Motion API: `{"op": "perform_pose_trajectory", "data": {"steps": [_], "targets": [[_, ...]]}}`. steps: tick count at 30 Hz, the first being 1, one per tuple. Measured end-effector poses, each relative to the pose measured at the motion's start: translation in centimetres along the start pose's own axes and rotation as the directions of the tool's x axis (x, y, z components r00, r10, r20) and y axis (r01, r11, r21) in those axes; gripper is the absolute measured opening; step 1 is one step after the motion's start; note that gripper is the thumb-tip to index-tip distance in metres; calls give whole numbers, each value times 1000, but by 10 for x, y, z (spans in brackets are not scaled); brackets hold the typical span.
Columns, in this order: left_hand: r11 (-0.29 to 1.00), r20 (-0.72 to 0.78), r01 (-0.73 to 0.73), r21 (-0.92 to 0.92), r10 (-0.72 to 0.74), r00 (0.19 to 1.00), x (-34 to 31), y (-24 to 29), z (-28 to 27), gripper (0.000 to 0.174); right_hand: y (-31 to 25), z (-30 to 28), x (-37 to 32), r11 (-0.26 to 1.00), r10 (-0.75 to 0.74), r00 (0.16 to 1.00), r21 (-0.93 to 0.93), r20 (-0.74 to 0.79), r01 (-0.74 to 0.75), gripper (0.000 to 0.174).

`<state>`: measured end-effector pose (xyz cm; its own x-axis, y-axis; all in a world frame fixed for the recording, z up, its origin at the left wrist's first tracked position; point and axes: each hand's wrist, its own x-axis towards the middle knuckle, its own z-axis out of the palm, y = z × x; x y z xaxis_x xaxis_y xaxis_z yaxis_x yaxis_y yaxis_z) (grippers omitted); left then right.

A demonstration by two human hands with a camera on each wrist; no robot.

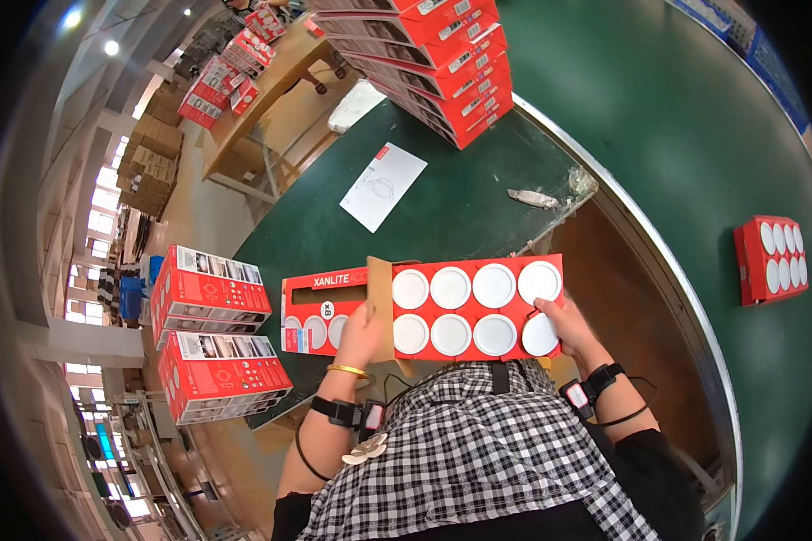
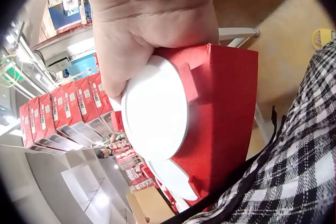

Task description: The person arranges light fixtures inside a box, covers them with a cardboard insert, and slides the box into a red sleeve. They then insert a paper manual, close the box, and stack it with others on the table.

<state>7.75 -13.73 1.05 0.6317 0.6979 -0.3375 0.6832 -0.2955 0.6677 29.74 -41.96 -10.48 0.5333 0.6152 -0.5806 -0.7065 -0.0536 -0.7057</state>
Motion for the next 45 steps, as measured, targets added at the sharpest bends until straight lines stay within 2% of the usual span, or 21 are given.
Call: {"op": "perform_pose_trajectory", "data": {"steps": [1,6,8,15,18,20,23,24,26,29,31,33,35,37,38,39,41,42,43,44,45], "targets": [[975,25,43,-219,-38,999,-1,-4,-4,42,-1,-1,1,1000,11,1000,-6,16,-11,46],[974,-13,4,-225,-7,1000,1,-20,1,39,-9,3,-3,1000,4,999,-9,35,-4,47],[955,-16,-7,-298,2,1000,2,-23,3,37,-13,2,-6,997,-65,996,-23,55,67,45],[933,-35,39,-359,-55,998,3,-23,2,36,-12,-10,-4,991,-77,991,-97,108,87,44],[944,3,22,-330,-23,1000,4,-22,2,35,-8,-16,5,994,-81,991,-65,111,88,44],[876,10,46,-480,-47,999,3,-23,6,32,-8,-18,12,999,-37,994,-11,104,39,44],[884,62,78,-461,-56,997,4,-22,8,31,-13,-18,12,999,13,997,-36,79,-10,44],[883,61,78,-464,-56,997,2,-20,10,31,-13,-21,12,999,12,997,-39,79,-9,44],[779,88,81,-622,-34,996,-3,-11,17,34,-13,-31,10,999,-43,995,-3,87,43,44],[749,119,101,-655,-30,992,-18,13,34,41,-26,-56,9,994,-100,992,-40,72,103,43],[719,183,120,-684,10,983,-20,14,30,47,-35,-59,4,995,-85,995,-45,48,87,42],[751,350,288,-594,-82,933,-14,19,22,48,-38,-55,8,994,28,999,-108,41,-23,44],[750,410,336,-570,-94,907,2,7,19,52,-37,-52,13,993,42,999,-113,8,-40,45],[863,408,265,-431,-76,910,21,8,16,61,-27,-59,23,988,64,998,-145,18,-61,45],[894,378,184,-408,-18,925,29,16,11,74,-30,-55,21,994,82,996,-81,27,-80,45],[901,403,202,-385,-32,914,36,30,1,74,-34,-57,21,981,161,987,-108,10,-159,44],[998,282,-58,5,54,958,64,60,-12,83,-40,-55,22,969,160,987,-189,-4,-158,42],[985,374,-132,113,81,924,83,66,-18,81,-39,-57,23,975,124,992,-187,6,-121,44],[986,385,-119,118,65,921,104,68,-24,81,-36,-59,25,979,92,996,-187,19,-86,45],[979,594,-131,155,14,805,126,70,-28,76,-37,-61,26,974,94,995,-207,23,-88,47],[971,768,-149,186,-49,639,147,76,-30,72,-41,-50,25,982,47,999,-184,-21,-50,43]]}}
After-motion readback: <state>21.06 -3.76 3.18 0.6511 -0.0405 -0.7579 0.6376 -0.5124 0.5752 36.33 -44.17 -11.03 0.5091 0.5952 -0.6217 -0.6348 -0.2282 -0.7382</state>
